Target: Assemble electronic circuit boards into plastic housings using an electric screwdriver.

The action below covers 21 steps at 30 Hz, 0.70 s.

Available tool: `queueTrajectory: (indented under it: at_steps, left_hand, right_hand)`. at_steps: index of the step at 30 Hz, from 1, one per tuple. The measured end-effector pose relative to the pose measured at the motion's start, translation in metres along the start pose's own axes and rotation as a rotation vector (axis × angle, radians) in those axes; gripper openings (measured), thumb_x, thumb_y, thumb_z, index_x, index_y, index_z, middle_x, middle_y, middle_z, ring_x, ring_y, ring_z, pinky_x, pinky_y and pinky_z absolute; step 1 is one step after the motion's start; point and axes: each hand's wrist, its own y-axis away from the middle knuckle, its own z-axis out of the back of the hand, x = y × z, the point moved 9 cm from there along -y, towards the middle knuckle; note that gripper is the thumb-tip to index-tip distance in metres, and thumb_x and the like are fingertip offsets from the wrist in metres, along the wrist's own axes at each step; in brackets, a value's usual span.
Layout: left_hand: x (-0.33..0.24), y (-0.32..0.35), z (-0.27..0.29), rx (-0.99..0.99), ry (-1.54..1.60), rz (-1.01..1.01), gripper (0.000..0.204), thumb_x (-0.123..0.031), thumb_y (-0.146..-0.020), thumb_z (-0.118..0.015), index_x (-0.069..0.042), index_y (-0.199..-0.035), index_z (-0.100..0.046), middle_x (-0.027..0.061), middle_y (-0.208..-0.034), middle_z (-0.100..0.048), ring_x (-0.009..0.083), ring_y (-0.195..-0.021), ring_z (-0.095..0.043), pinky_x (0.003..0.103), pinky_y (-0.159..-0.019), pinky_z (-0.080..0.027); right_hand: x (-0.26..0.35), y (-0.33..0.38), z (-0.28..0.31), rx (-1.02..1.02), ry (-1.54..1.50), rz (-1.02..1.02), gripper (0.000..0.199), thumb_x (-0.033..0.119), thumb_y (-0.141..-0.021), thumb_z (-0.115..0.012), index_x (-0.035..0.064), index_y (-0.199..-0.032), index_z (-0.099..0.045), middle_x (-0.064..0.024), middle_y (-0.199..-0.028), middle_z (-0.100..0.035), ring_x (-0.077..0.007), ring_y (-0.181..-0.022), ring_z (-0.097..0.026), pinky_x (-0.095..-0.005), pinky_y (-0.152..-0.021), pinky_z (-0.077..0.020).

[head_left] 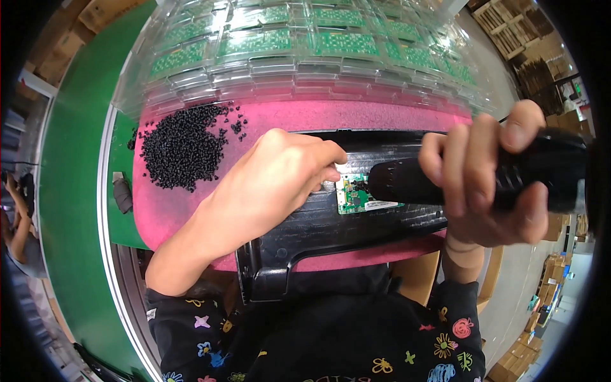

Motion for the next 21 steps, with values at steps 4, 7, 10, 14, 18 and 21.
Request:
queueTrajectory:
  at_steps: [4,7,10,14,18,21]
  left_hand:
    - [0.011,0.004,-0.007,0.125,-0.106,0.086,0.017,0.002,-0.079,-0.065,0.004,-0.096,-0.066,0.0172,-0.08,-0.067,0.0287,-0.07,-0.067,0.033,-0.064,-0.054]
    - [0.009,0.005,-0.005,0.071,-0.119,0.064,0.018,0.004,-0.078,-0.064,0.005,-0.096,-0.065,0.019,-0.081,-0.067,0.0307,-0.073,-0.067,0.035,-0.066,-0.053]
    - [0.011,0.006,-0.004,0.101,-0.092,0.073,0.018,0.003,-0.079,-0.063,0.005,-0.098,-0.065,0.0185,-0.079,-0.067,0.0316,-0.073,-0.067,0.036,-0.065,-0.053]
    - [0.016,0.009,-0.004,0.062,0.034,0.163,0.019,0.001,-0.081,-0.063,0.004,-0.099,-0.064,0.0182,-0.077,-0.066,0.0308,-0.071,-0.067,0.035,-0.065,-0.053]
    - [0.019,0.009,-0.008,0.141,-0.034,0.215,0.016,-0.005,-0.083,-0.063,0.003,-0.098,-0.064,0.0177,-0.076,-0.066,0.034,-0.071,-0.065,0.038,-0.065,-0.052]
    - [0.014,0.007,-0.008,0.168,-0.191,0.193,0.014,-0.007,-0.085,-0.062,0.001,-0.097,-0.064,0.017,-0.079,-0.066,0.0362,-0.074,-0.064,0.041,-0.066,-0.051]
  right_hand:
    - [-0.018,0.003,0.003,-0.136,0.164,-0.031,0.038,0.039,-0.087,-0.059,0.0106,-0.107,-0.043,0.0038,-0.06,-0.046,-0.0081,-0.045,-0.043,-0.0267,-0.053,-0.0362]
    - [-0.025,0.004,0.006,-0.161,0.171,-0.032,0.037,0.037,-0.087,-0.059,0.0092,-0.105,-0.043,0.0026,-0.058,-0.044,-0.0087,-0.043,-0.041,-0.0265,-0.051,-0.0353]
    - [-0.027,0.003,0.007,-0.17,0.199,-0.047,0.037,0.036,-0.086,-0.058,0.0081,-0.105,-0.043,0.0017,-0.058,-0.044,-0.0091,-0.043,-0.04,-0.0266,-0.05,-0.0348]
    - [-0.029,0.002,0.007,-0.148,0.194,-0.049,0.037,0.037,-0.087,-0.058,0.0083,-0.105,-0.043,0.0019,-0.058,-0.044,-0.009,-0.043,-0.04,-0.0267,-0.051,-0.0352]
    - [-0.031,0.002,0.004,-0.141,0.154,-0.037,0.037,0.037,-0.087,-0.058,0.0086,-0.105,-0.043,0.0021,-0.058,-0.044,-0.0089,-0.043,-0.041,-0.0268,-0.051,-0.0356]
    - [-0.032,0.003,0.003,-0.124,0.159,-0.051,0.036,0.036,-0.087,-0.058,0.0088,-0.106,-0.043,0.0022,-0.059,-0.044,-0.0089,-0.044,-0.041,-0.0269,-0.052,-0.0358]
